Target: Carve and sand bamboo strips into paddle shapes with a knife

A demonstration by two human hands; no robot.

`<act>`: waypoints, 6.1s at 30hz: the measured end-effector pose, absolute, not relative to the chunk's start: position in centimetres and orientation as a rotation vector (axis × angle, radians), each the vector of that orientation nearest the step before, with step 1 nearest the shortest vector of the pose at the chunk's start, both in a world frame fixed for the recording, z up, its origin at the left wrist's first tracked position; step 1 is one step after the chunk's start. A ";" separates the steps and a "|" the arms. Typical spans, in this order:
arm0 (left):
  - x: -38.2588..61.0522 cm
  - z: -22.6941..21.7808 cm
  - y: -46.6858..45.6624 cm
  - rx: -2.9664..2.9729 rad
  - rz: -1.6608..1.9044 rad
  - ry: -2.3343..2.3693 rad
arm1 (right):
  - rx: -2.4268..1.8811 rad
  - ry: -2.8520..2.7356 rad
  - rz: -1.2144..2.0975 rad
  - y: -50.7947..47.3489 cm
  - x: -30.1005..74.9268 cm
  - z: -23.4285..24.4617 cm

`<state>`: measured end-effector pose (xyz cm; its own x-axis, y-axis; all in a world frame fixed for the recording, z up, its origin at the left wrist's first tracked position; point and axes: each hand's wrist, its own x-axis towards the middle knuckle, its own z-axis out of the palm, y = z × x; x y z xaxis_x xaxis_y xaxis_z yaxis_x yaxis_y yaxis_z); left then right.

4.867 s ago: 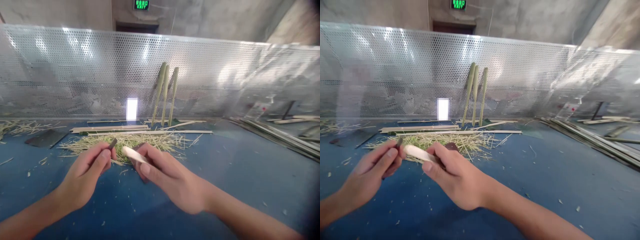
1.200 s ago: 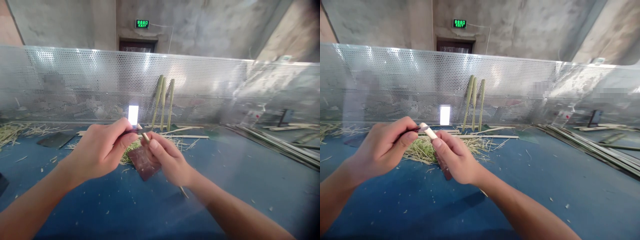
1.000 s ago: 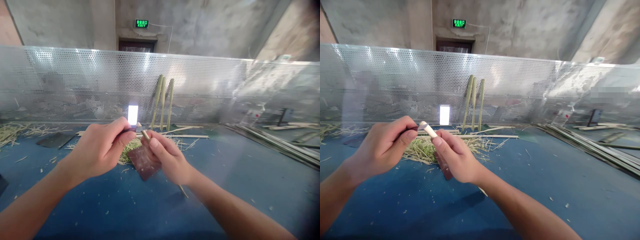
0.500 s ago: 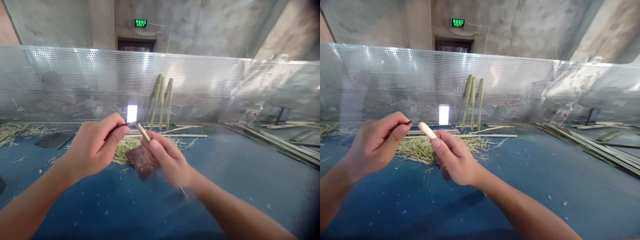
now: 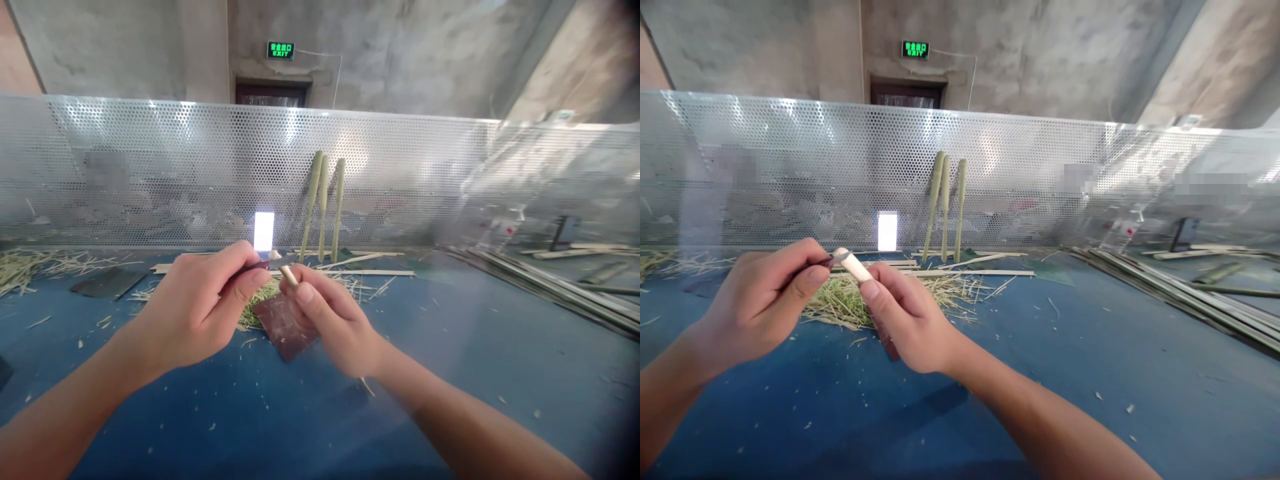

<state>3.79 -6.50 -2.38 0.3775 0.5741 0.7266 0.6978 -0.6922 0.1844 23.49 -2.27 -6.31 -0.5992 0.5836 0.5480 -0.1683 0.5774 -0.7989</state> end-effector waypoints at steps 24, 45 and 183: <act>4.3 -2.2 -7.2 -2.546 -1.271 -1.151 | -0.208 -1.911 1.255 -1.7 23.5 -6.0; 2.2 -2.4 -3.0 -2.130 -1.241 -1.562 | -0.178 -2.004 1.255 -2.4 24.1 -6.2; 3.0 -6.1 1.1 -2.684 -1.269 -1.328 | -0.615 -2.075 0.522 0.1 24.2 -7.5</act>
<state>3.02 1.10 -6.08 0.3638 0.7149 0.5971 0.6288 -0.6614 0.4088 24.24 0.13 -7.50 -0.4869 0.6002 0.6346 0.2283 0.7887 -0.5708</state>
